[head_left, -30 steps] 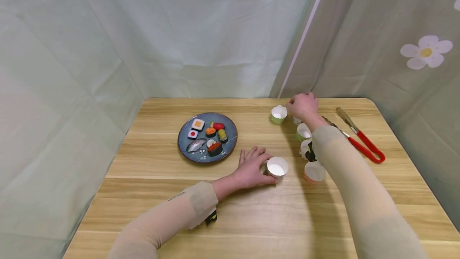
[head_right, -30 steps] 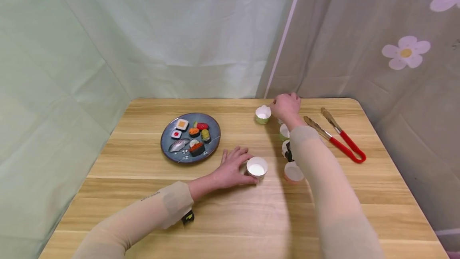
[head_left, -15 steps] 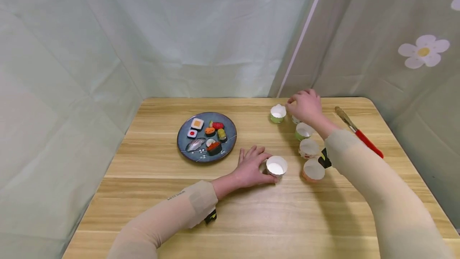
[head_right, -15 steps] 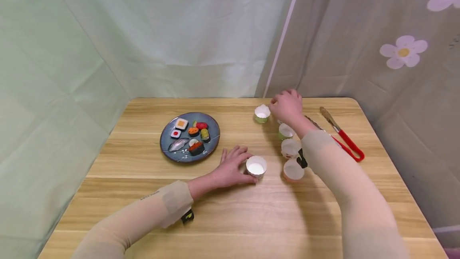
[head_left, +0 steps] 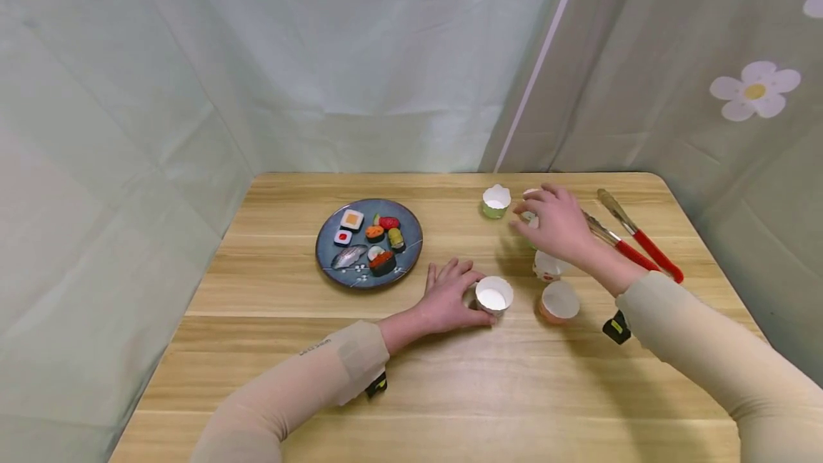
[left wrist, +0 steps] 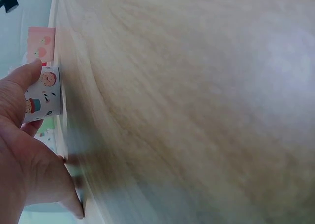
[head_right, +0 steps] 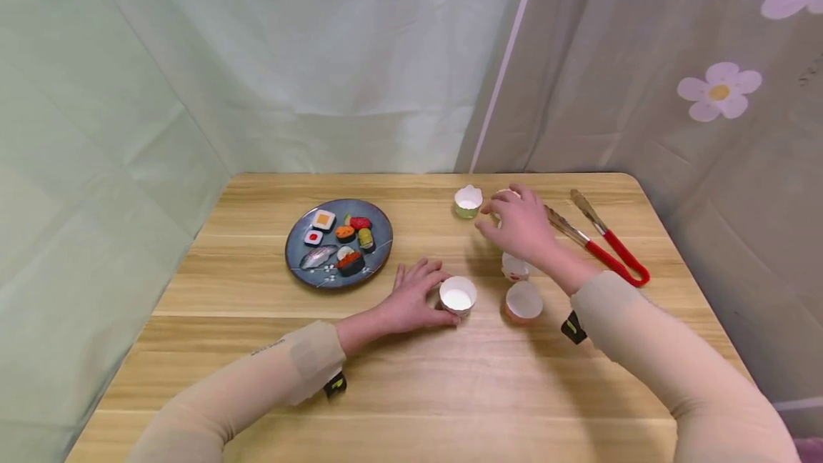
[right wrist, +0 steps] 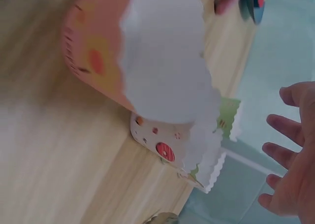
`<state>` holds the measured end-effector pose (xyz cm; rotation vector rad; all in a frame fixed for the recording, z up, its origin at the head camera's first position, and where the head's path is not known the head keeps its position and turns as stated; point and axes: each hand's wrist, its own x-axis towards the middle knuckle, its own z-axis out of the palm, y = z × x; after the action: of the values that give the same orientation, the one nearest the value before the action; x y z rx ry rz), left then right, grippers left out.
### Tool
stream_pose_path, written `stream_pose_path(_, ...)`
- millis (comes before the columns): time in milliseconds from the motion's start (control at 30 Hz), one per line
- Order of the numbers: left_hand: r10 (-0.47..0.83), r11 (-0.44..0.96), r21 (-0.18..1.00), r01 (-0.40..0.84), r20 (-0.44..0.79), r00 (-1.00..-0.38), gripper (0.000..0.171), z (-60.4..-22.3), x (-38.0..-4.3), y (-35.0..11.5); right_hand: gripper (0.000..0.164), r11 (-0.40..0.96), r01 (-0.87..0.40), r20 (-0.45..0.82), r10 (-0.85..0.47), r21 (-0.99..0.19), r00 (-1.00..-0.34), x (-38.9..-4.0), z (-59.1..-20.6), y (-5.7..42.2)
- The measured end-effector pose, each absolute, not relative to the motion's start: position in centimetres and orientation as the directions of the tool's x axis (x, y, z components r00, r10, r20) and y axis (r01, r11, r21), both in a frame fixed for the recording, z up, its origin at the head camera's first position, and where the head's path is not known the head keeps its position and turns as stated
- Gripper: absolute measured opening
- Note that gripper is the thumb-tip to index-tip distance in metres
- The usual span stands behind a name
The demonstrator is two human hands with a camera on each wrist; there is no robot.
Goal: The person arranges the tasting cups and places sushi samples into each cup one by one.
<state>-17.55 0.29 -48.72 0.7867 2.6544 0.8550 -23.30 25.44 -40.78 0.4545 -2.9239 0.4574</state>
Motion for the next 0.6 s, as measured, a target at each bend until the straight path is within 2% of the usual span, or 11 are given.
stream_pose_path(333, 0.560, 0.694, 0.581, 0.425, -0.065, -0.826, 0.074, -48.8, -17.5, 0.3, 0.044, 0.829, -0.487, 0.209, -0.443, -0.275, -0.872, -19.2, -41.2, 25.2)
stream_pose_path(600, 0.560, 0.701, 0.570, 0.428, -0.069, -0.825, 0.075, -48.8, -17.5, 0.3, 0.070, 0.770, -0.594, 0.115, -0.585, -0.232, -0.803, -17.4, -41.8, 25.1)
